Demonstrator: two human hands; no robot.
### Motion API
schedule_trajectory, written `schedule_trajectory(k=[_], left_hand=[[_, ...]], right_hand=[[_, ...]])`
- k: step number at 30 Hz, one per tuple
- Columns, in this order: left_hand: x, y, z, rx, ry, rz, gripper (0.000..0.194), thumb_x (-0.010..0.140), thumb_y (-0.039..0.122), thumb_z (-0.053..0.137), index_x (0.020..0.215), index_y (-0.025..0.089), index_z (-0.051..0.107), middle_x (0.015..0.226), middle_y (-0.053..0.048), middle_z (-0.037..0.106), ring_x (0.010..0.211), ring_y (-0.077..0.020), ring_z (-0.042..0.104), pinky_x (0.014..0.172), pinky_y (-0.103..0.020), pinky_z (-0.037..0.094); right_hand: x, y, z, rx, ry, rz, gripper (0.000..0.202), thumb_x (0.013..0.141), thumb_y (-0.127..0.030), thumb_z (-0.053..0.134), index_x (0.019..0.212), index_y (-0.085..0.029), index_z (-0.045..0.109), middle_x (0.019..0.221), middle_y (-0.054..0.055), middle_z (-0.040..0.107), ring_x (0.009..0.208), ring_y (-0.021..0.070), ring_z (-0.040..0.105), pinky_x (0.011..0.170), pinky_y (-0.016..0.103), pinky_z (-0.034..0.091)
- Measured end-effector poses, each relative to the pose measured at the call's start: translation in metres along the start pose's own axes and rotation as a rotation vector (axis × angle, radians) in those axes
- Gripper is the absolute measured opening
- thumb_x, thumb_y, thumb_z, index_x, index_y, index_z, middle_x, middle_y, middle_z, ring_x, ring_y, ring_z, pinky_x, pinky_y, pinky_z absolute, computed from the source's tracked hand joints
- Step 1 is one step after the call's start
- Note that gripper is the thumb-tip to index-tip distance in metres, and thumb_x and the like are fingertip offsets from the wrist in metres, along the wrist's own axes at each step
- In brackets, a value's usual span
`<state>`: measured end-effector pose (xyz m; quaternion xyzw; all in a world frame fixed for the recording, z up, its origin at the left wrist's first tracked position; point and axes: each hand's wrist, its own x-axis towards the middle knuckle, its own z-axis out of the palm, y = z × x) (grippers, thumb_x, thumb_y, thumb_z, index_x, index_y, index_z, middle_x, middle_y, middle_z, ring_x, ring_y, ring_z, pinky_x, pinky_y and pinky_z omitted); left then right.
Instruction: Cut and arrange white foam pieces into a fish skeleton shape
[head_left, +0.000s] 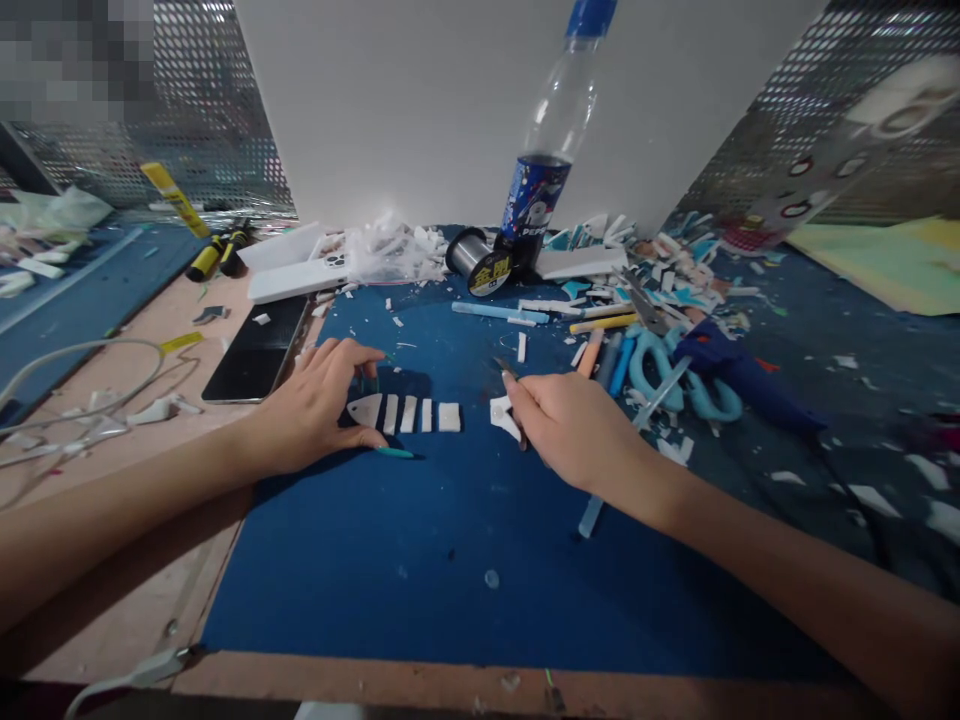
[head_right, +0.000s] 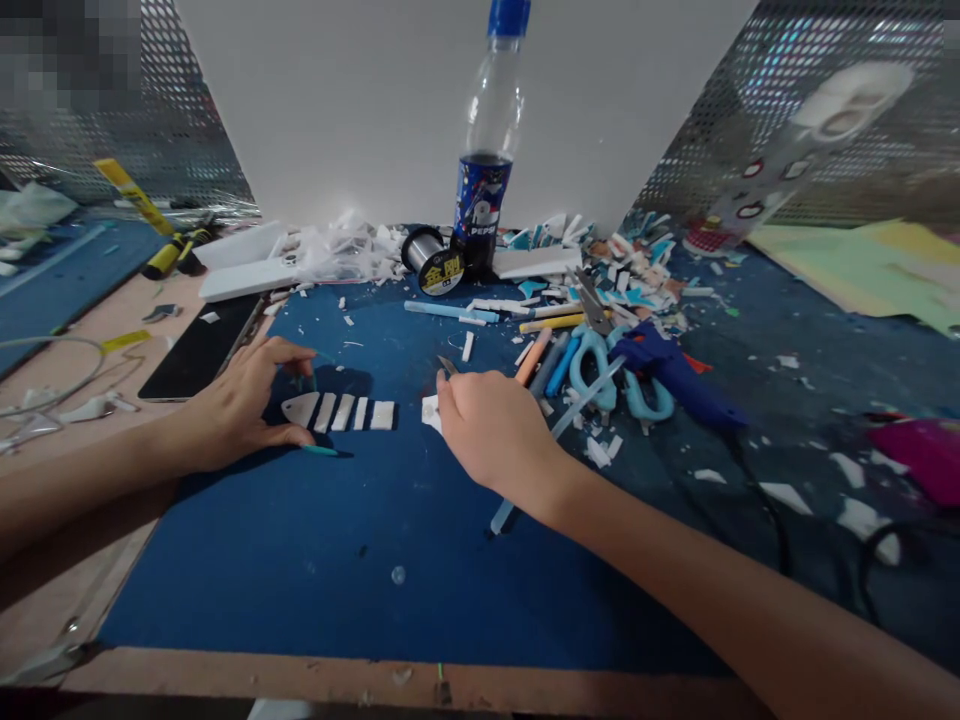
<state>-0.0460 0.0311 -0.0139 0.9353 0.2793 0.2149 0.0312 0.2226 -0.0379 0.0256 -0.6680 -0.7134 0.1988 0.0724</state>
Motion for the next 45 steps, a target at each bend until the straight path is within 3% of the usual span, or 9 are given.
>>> schedule_trajectory(k=[15, 20, 22, 24, 26, 28, 32, 37, 45], left_hand=[[-0.002, 0.002, 0.001, -0.042, -0.011, -0.037, 0.071, 0.079, 0.072, 0.051, 0.12, 0.014, 0.045, 0.101, -0.011, 0.054, 0.088, -0.0257, 0.053, 0.08, -0.043, 0.045], [-0.002, 0.005, -0.005, 0.0, 0.005, 0.013, 0.069, 0.08, 0.063, 0.059, 0.124, 0.013, 0.039, 0.114, -0.015, 0.05, 0.104, -0.0317, 0.051, 0.093, -0.052, 0.042], [-0.001, 0.011, -0.008, 0.009, -0.008, 0.029, 0.069, 0.081, 0.057, 0.059, 0.127, 0.012, 0.035, 0.119, -0.018, 0.047, 0.111, -0.035, 0.047, 0.095, -0.054, 0.04], [0.001, 0.02, -0.008, -0.025, -0.025, 0.042, 0.069, 0.081, 0.052, 0.058, 0.129, 0.011, 0.032, 0.121, -0.019, 0.046, 0.113, -0.0358, 0.045, 0.095, -0.053, 0.041], [0.005, 0.029, -0.006, -0.064, -0.032, 0.067, 0.067, 0.08, 0.048, 0.06, 0.128, 0.012, 0.031, 0.123, -0.019, 0.047, 0.113, -0.0345, 0.045, 0.093, -0.051, 0.042], [0.012, 0.036, -0.003, -0.081, -0.037, 0.11, 0.066, 0.079, 0.045, 0.062, 0.127, 0.012, 0.03, 0.123, -0.019, 0.049, 0.112, -0.0335, 0.045, 0.094, -0.051, 0.041], [0.026, 0.04, 0.005, -0.084, -0.03, 0.173, 0.064, 0.078, 0.042, 0.062, 0.126, 0.013, 0.031, 0.121, -0.018, 0.052, 0.111, -0.0334, 0.046, 0.092, -0.05, 0.038], [0.029, 0.035, 0.01, -0.145, -0.05, 0.106, 0.056, 0.08, 0.038, 0.06, 0.124, 0.016, 0.033, 0.117, -0.015, 0.054, 0.11, -0.0313, 0.045, 0.091, -0.047, 0.038], [0.027, 0.034, 0.01, -0.211, -0.041, 0.102, 0.054, 0.081, 0.033, 0.061, 0.125, 0.016, 0.034, 0.113, -0.013, 0.059, 0.107, -0.0296, 0.047, 0.089, -0.046, 0.04]], right_hand=[[0.002, -0.009, 0.003, -0.264, -0.017, 0.036, 0.046, 0.098, -0.032, 0.028, 0.054, -0.021, 0.035, 0.044, 0.001, 0.042, 0.034, 0.0096, 0.031, 0.037, 0.026, 0.027], [0.0, -0.002, -0.011, -0.133, -0.01, 0.026, 0.041, 0.096, -0.042, 0.028, 0.063, -0.022, 0.04, 0.048, 0.0, 0.042, 0.038, 0.0111, 0.034, 0.04, 0.028, 0.029], [-0.003, 0.007, -0.02, -0.087, 0.053, -0.075, 0.031, 0.092, -0.045, 0.037, 0.077, -0.02, 0.047, 0.056, 0.002, 0.047, 0.047, 0.0142, 0.043, 0.046, 0.03, 0.035], [-0.005, 0.017, -0.026, -0.086, 0.119, -0.23, 0.03, 0.087, -0.047, 0.048, 0.097, -0.019, 0.051, 0.08, 0.008, 0.055, 0.07, 0.0214, 0.052, 0.057, 0.033, 0.042], [-0.007, 0.027, -0.027, -0.107, 0.093, -0.336, 0.043, 0.082, -0.051, 0.054, 0.113, -0.021, 0.049, 0.103, 0.013, 0.052, 0.092, 0.0278, 0.05, 0.069, 0.039, 0.044], [-0.007, 0.033, -0.025, -0.128, 0.048, -0.367, 0.051, 0.08, -0.054, 0.057, 0.12, -0.024, 0.047, 0.113, 0.014, 0.046, 0.101, 0.0313, 0.045, 0.076, 0.045, 0.044], [-0.006, 0.039, -0.016, -0.142, 0.035, -0.367, 0.052, 0.08, -0.052, 0.059, 0.122, -0.027, 0.045, 0.115, 0.013, 0.043, 0.108, 0.0333, 0.041, 0.085, 0.054, 0.04], [-0.003, 0.042, -0.012, -0.14, 0.041, -0.371, 0.046, 0.08, -0.052, 0.059, 0.118, -0.029, 0.047, 0.112, 0.011, 0.045, 0.106, 0.0326, 0.042, 0.089, 0.057, 0.036], [-0.002, 0.042, -0.009, -0.074, 0.083, -0.362, 0.037, 0.081, -0.049, 0.058, 0.11, -0.028, 0.052, 0.106, 0.01, 0.049, 0.099, 0.03, 0.043, 0.081, 0.048, 0.037]])
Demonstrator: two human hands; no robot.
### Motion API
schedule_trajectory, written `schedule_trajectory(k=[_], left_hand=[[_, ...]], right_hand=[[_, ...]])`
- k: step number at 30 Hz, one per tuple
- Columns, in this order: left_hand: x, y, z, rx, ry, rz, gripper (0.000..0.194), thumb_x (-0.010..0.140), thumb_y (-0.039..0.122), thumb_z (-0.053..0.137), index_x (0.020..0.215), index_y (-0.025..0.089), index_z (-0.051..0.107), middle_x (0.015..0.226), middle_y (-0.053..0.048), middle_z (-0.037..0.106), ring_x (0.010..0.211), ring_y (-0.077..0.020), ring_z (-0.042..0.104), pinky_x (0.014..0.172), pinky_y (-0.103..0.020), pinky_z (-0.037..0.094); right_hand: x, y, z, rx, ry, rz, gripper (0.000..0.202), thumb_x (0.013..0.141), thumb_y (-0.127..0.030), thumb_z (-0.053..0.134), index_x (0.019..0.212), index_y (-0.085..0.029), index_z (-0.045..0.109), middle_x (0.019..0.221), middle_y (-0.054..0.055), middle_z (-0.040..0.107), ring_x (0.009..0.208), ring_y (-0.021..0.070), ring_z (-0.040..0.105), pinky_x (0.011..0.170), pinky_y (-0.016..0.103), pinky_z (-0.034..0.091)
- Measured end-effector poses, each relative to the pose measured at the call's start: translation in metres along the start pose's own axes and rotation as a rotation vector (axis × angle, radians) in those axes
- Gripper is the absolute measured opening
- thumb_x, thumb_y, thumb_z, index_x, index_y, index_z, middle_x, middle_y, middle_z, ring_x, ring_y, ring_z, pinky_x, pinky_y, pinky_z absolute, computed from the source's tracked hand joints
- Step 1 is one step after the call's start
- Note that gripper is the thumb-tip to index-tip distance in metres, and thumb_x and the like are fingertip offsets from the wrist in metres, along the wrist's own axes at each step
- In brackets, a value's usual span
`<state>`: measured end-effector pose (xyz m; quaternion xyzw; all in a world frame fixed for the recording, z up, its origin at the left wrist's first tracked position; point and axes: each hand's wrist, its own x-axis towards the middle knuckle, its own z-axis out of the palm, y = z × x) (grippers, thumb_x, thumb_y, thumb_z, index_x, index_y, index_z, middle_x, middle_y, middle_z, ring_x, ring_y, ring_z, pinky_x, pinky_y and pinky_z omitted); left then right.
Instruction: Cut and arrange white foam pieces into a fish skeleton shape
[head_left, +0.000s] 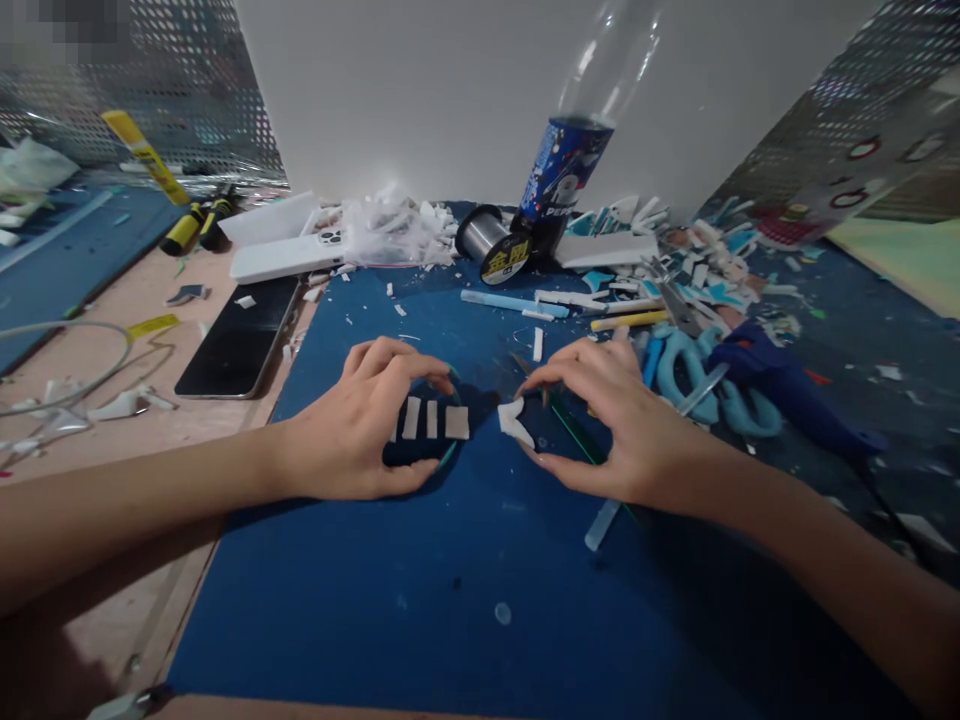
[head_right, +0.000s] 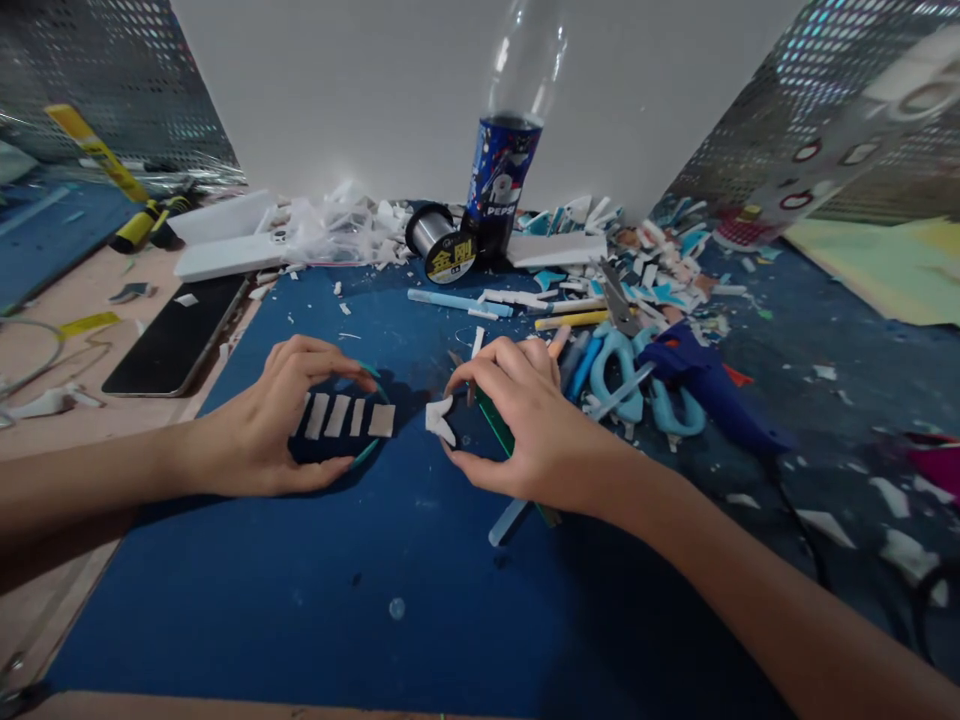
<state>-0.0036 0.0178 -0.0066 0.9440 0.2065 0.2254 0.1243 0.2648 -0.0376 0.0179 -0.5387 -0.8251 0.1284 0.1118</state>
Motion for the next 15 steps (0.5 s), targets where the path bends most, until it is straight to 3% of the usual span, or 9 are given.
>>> schedule_trajectory(k=[15], left_hand=[[-0.0009, -0.0017, -0.0015, -0.061, 0.02, -0.015, 0.052, 0.083, 0.031, 0.061, 0.126, 0.018, 0.033, 0.111, -0.012, 0.058, 0.106, -0.0285, 0.05, 0.087, -0.046, 0.045]], right_hand=[[0.002, -0.003, 0.0014, 0.022, -0.035, -0.023, 0.039, 0.083, -0.05, 0.058, 0.113, -0.026, 0.055, 0.104, 0.009, 0.052, 0.099, 0.0288, 0.046, 0.081, 0.043, 0.037]])
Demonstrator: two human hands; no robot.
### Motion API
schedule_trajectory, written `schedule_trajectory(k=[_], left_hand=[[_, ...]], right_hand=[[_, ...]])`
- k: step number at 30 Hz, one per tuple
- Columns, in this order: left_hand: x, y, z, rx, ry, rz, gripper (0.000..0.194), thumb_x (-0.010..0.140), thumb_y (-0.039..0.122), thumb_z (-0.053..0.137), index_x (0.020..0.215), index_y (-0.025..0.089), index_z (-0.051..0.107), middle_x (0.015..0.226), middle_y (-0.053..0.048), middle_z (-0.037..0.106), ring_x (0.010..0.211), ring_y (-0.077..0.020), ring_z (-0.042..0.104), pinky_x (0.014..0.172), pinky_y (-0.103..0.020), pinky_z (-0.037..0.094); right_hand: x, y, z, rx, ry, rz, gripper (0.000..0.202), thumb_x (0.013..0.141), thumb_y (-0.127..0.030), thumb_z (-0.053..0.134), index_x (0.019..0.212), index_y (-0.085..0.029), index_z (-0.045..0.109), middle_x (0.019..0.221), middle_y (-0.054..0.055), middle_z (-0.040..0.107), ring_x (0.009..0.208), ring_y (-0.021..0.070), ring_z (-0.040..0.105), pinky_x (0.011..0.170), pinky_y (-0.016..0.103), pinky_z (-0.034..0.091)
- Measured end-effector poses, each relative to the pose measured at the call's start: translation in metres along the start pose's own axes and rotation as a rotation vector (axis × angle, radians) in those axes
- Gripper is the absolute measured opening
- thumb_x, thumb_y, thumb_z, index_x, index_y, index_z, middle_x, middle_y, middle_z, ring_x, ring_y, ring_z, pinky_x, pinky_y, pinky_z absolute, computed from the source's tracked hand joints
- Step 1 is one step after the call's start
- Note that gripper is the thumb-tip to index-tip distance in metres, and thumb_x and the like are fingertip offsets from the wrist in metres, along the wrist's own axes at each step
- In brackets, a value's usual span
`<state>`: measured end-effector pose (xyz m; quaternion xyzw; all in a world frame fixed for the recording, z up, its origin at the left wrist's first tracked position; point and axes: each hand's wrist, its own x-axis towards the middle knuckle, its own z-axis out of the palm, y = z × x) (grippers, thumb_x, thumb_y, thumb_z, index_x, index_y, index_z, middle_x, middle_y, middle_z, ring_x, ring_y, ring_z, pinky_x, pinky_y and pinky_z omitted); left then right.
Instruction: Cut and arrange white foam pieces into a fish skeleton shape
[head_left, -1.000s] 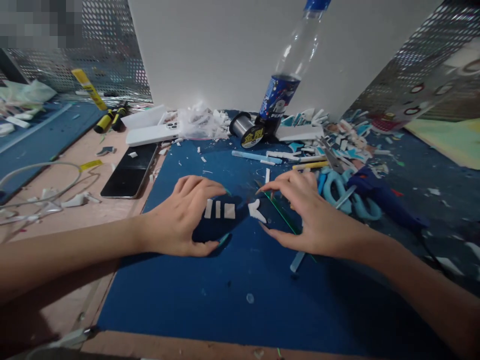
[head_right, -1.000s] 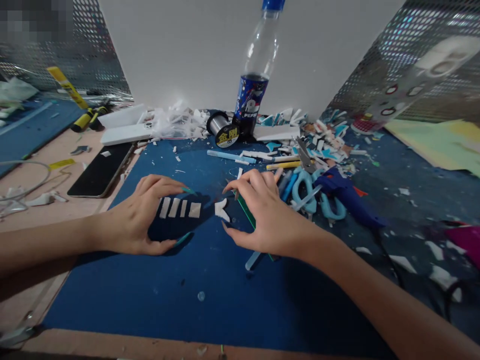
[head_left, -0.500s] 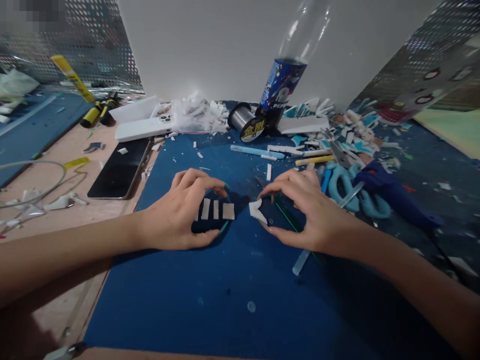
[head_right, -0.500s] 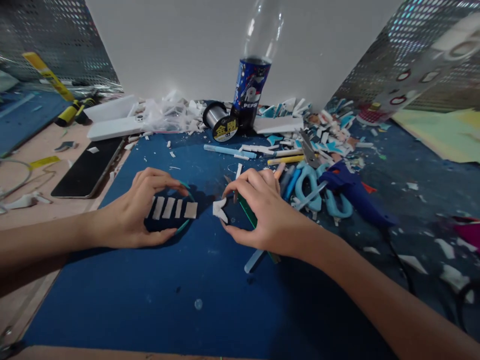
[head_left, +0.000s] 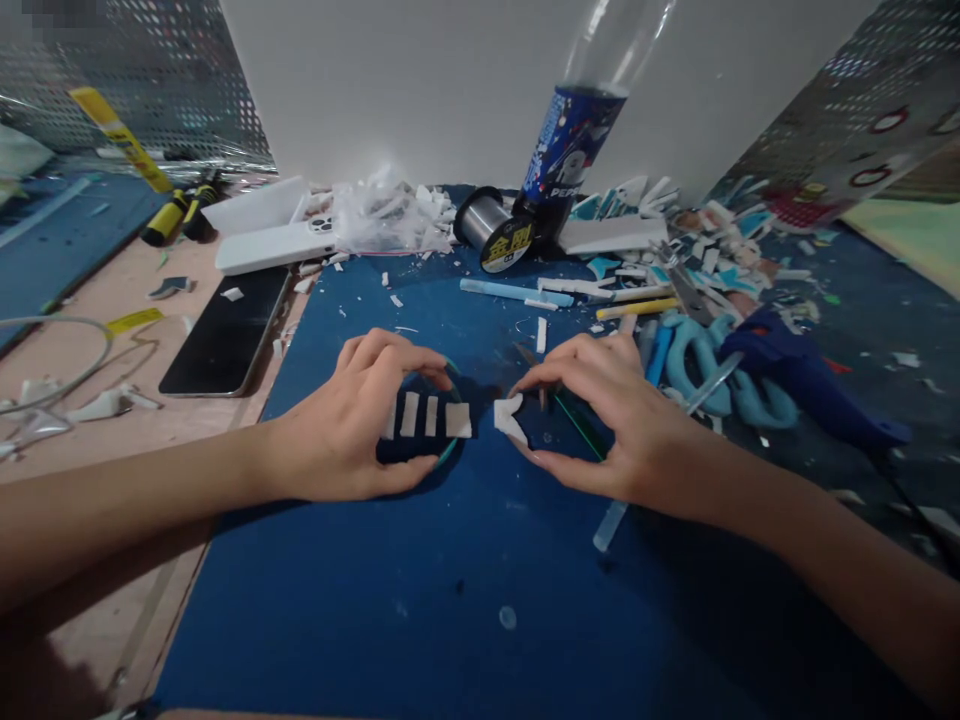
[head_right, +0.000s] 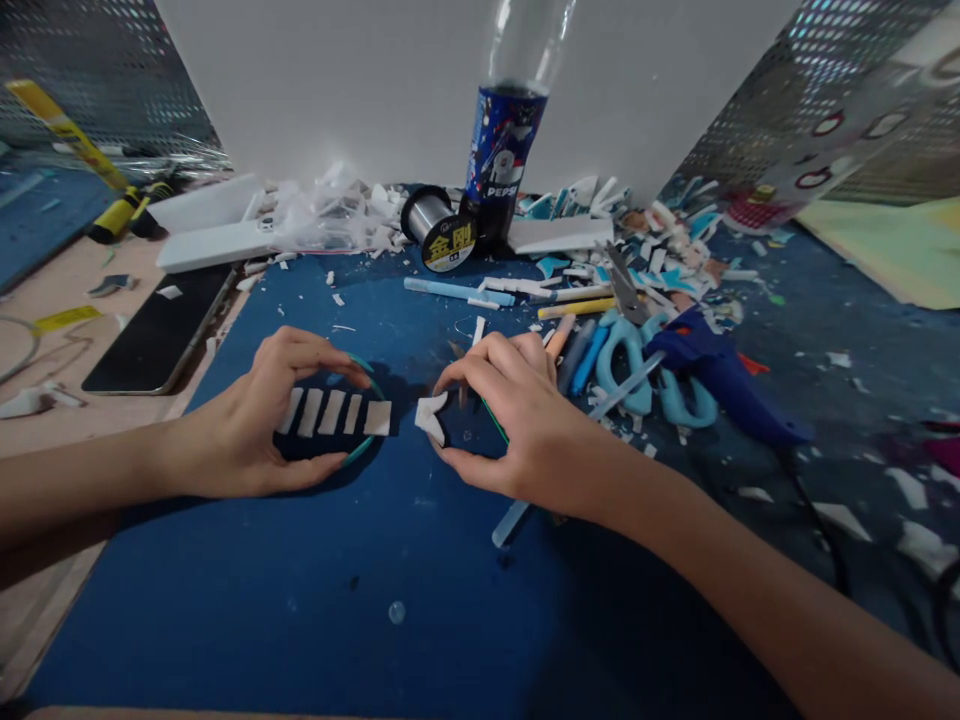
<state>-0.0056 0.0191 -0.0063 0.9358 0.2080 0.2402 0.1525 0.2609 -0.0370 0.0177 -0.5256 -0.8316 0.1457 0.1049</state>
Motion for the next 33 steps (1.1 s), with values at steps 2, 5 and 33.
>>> schedule_trajectory(k=[2, 5, 33], left_hand=[[0.0, 0.0, 0.0, -0.017, -0.002, -0.001, 0.053, 0.083, 0.031, 0.061, 0.126, 0.018, 0.033, 0.112, -0.012, 0.058, 0.107, -0.0286, 0.05, 0.087, -0.047, 0.046], [0.0, 0.0, -0.001, -0.034, -0.01, 0.003, 0.053, 0.083, 0.03, 0.062, 0.126, 0.018, 0.033, 0.112, -0.013, 0.058, 0.107, -0.0289, 0.049, 0.086, -0.047, 0.046], [-0.001, 0.0, -0.004, -0.065, 0.011, 0.01, 0.05, 0.081, 0.026, 0.063, 0.123, 0.017, 0.037, 0.112, -0.013, 0.058, 0.105, -0.0285, 0.049, 0.084, -0.044, 0.044]], right_hand=[[0.0, 0.0, 0.001, 0.015, -0.001, 0.003, 0.039, 0.083, -0.051, 0.058, 0.113, -0.027, 0.056, 0.105, 0.009, 0.053, 0.099, 0.0289, 0.046, 0.081, 0.043, 0.038], [0.001, -0.001, 0.002, 0.031, 0.008, 0.005, 0.038, 0.083, -0.052, 0.058, 0.112, -0.027, 0.056, 0.104, 0.009, 0.053, 0.1, 0.0293, 0.047, 0.082, 0.043, 0.038], [-0.009, -0.015, -0.008, 0.057, 0.05, -0.07, 0.048, 0.084, -0.037, 0.057, 0.128, -0.024, 0.044, 0.112, 0.01, 0.051, 0.102, 0.0289, 0.047, 0.079, 0.043, 0.04]])
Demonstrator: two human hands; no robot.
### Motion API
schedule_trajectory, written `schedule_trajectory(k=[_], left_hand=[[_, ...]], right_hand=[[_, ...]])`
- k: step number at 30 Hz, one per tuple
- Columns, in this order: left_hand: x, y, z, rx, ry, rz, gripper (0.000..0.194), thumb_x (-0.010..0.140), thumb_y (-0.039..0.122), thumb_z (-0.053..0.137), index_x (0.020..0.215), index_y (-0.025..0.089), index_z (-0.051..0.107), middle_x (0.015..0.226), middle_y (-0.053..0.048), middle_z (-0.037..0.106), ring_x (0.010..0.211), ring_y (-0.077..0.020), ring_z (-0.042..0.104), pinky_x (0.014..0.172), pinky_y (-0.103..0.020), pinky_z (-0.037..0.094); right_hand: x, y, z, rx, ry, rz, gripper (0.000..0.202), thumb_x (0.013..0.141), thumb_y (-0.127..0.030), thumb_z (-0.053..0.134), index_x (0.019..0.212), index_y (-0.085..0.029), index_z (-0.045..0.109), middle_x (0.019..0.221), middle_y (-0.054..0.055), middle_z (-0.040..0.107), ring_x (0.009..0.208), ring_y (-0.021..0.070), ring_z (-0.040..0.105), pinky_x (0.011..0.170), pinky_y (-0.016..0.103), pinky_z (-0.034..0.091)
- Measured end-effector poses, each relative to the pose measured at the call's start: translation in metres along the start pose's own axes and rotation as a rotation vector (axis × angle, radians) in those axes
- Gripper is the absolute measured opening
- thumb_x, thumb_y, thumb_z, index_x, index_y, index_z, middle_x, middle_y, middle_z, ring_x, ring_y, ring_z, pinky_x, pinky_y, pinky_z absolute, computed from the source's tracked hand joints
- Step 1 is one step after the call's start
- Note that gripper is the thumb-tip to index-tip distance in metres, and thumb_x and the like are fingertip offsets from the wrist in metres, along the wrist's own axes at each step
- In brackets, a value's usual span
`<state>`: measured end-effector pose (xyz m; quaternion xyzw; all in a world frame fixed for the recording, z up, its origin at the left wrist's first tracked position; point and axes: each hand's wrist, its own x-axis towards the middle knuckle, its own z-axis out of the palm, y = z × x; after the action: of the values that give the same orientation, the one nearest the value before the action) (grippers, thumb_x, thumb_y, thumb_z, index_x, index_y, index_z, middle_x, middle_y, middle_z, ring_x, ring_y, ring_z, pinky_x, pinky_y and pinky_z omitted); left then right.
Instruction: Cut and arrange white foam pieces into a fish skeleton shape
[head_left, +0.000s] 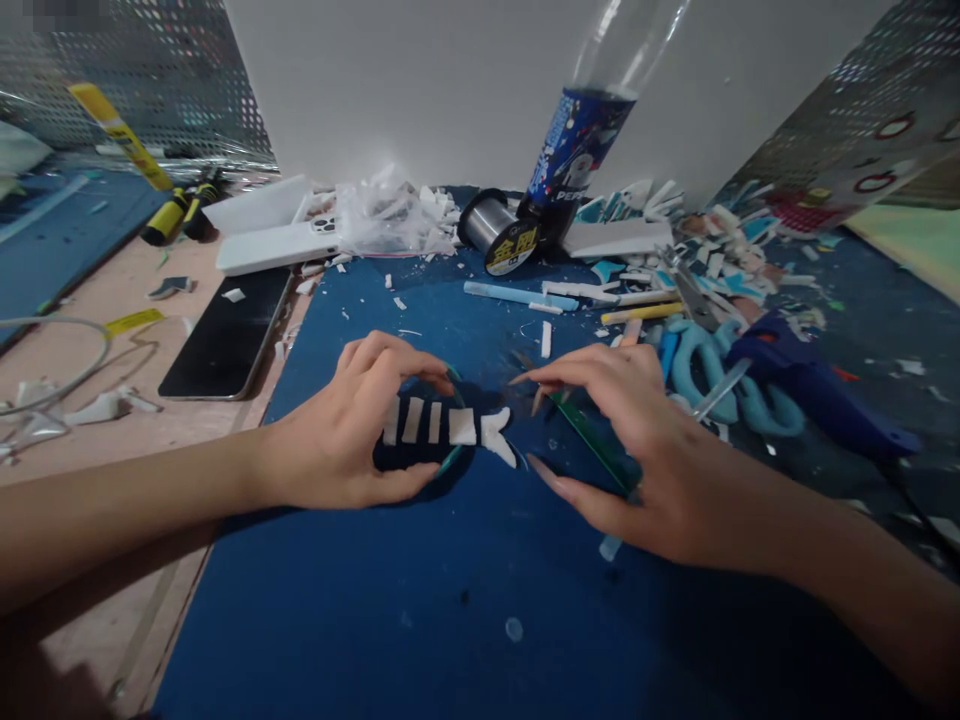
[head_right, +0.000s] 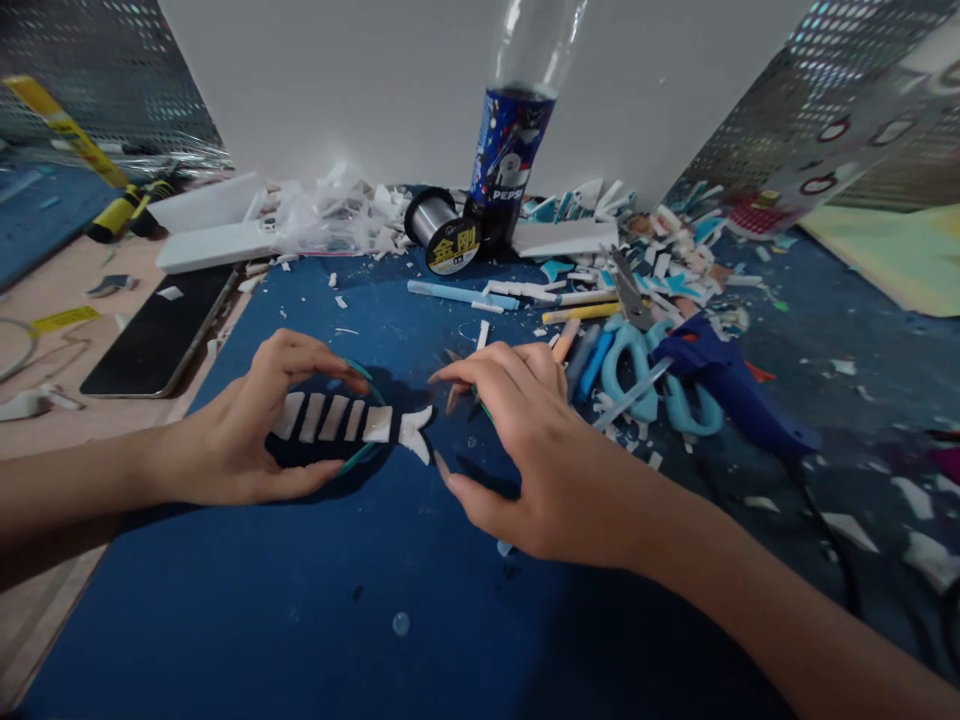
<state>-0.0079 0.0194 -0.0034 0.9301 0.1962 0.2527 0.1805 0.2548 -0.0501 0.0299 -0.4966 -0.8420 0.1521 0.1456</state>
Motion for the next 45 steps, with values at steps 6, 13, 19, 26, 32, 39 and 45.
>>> schedule_trajectory(k=[6, 13, 19, 26, 32, 39, 45], left_hand=[[0.0, -0.001, 0.0, -0.013, 0.017, -0.014, 0.049, 0.08, 0.027, 0.063, 0.121, 0.019, 0.037, 0.111, -0.012, 0.058, 0.105, -0.0285, 0.049, 0.084, -0.045, 0.044], [0.0, 0.0, 0.0, -0.009, 0.03, 0.0, 0.048, 0.081, 0.026, 0.064, 0.121, 0.017, 0.038, 0.11, -0.012, 0.058, 0.104, -0.0281, 0.049, 0.085, -0.045, 0.044], [-0.001, 0.0, -0.001, -0.015, 0.034, -0.005, 0.047, 0.08, 0.028, 0.064, 0.119, 0.016, 0.04, 0.109, -0.012, 0.059, 0.103, -0.0279, 0.049, 0.083, -0.045, 0.045], [-0.001, 0.001, 0.001, -0.012, 0.02, -0.016, 0.044, 0.083, 0.028, 0.06, 0.121, 0.016, 0.039, 0.11, -0.011, 0.059, 0.104, -0.0274, 0.048, 0.084, -0.044, 0.044], [0.0, 0.002, 0.001, 0.015, 0.0, 0.003, 0.047, 0.083, 0.03, 0.06, 0.123, 0.018, 0.037, 0.109, -0.011, 0.06, 0.104, -0.0278, 0.049, 0.084, -0.044, 0.042], [0.0, 0.001, 0.002, 0.01, -0.001, 0.008, 0.048, 0.082, 0.029, 0.06, 0.122, 0.018, 0.037, 0.109, -0.011, 0.06, 0.103, -0.0279, 0.049, 0.083, -0.046, 0.042], [0.0, 0.001, 0.003, 0.001, -0.016, 0.01, 0.05, 0.082, 0.029, 0.06, 0.125, 0.021, 0.034, 0.11, -0.011, 0.06, 0.104, -0.0294, 0.049, 0.083, -0.049, 0.042]], right_hand=[[-0.003, -0.006, 0.0, 0.164, 0.184, 0.069, 0.028, 0.091, -0.024, 0.043, 0.118, -0.023, 0.051, 0.096, 0.007, 0.056, 0.081, 0.0202, 0.052, 0.065, 0.034, 0.041], [-0.004, -0.02, 0.015, -0.019, 0.106, 0.053, 0.011, 0.086, -0.026, 0.046, 0.078, -0.019, 0.048, 0.071, 0.003, 0.047, 0.066, 0.0184, 0.042, 0.057, 0.032, 0.033], [-0.001, -0.027, 0.021, -0.12, 0.048, -0.025, 0.011, 0.084, -0.019, 0.044, 0.073, -0.019, 0.047, 0.07, 0.005, 0.046, 0.068, 0.0196, 0.039, 0.059, 0.033, 0.032], [0.0, -0.022, 0.02, -0.06, -0.026, -0.075, 0.02, 0.089, -0.012, 0.036, 0.072, -0.018, 0.045, 0.068, 0.002, 0.046, 0.061, 0.0155, 0.037, 0.058, 0.032, 0.031], [0.002, -0.017, 0.019, -0.063, -0.055, -0.095, 0.021, 0.089, -0.013, 0.035, 0.072, -0.019, 0.044, 0.067, 0.003, 0.046, 0.061, 0.016, 0.036, 0.056, 0.031, 0.029], [0.005, -0.014, 0.019, -0.05, -0.063, -0.083, 0.026, 0.089, -0.014, 0.031, 0.065, -0.021, 0.038, 0.06, 0.001, 0.044, 0.055, 0.0143, 0.031, 0.053, 0.031, 0.026], [0.005, -0.014, 0.02, -0.074, -0.064, -0.059, 0.026, 0.086, -0.014, 0.033, 0.062, -0.021, 0.035, 0.056, 0.001, 0.042, 0.055, 0.0141, 0.032, 0.053, 0.031, 0.024]])
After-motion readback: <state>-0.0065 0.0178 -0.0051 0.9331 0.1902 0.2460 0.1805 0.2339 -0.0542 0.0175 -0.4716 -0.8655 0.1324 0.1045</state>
